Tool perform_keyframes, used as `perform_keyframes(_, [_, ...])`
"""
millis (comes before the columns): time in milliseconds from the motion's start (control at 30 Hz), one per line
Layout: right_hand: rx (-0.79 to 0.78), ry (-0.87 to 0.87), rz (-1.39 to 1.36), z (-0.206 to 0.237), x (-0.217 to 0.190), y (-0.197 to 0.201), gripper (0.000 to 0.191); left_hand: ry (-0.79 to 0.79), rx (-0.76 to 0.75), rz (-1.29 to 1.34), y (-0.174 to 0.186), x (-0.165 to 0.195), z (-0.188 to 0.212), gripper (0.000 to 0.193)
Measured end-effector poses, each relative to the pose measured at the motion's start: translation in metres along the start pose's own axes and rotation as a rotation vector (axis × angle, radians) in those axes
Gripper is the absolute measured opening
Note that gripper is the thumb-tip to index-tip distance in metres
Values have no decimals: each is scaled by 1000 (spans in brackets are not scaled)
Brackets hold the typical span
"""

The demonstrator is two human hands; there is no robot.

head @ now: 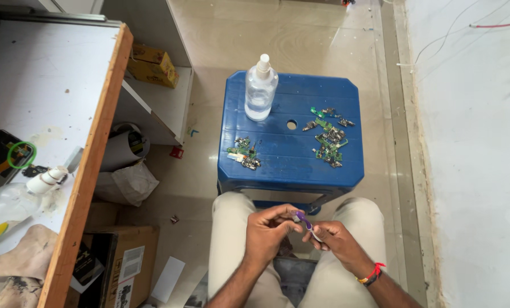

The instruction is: The person sits on the floor and cleans small circuit boards one at a time, scrubbing each board with a toothbrush over their lap and placing the cleaned boards on a blue plastic stool. A spray bottle of liquid sits on the stool beside the boards.

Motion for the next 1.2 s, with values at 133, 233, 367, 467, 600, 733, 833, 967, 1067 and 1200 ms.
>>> perform_keyframes(133, [22,-45,-16,0,4,-6,55,28,70,-107,1,2,2,25])
perform_keyframes(233, [-6,-22,-76,0,6,-6,54,33,1,-46,-3,-2,1,26])
perform_keyframes(367, [19,-44,-24,1,6,-1,53,-28,129,-55,2,-4,-1,28])
perform_keyframes(467, [20,-21,-9,1,0,-5,54,128,93,-17,3,-6,-4,25])
perform_keyframes(600, [19,-37,39,2,-9,-8,55,-23,88,-1,4,4,-8,25])
perform_keyframes(733, [36,-41,68,5,-9,-9,56,8,62,-30,4,-5,-3,25])
perform_keyframes(833, [57,-52,69,7,-5,-8,52,-3,57,27,7,-18,-1,28])
perform_keyframes(967, [73,48,52,9,-8,-10,51,5,-10,119,3,-33,0,29])
perform_keyframes(1067, [95,37,144,9,-12,-11,52,-105,34,247,2,-31,1,27])
perform_keyframes(1200, [129,13,136,7,-14,-15,52,-39,29,155,11,-24,1,27])
Point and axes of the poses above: each hand's wrist, its own z-axis away from the middle knuckle, its own y-axis out of the back of the hand, x = y × z, the point moved 3 cm from there along -z, towards the middle knuckle, and after that the axes turned 11 degrees about -x, right-handed, at the moved point
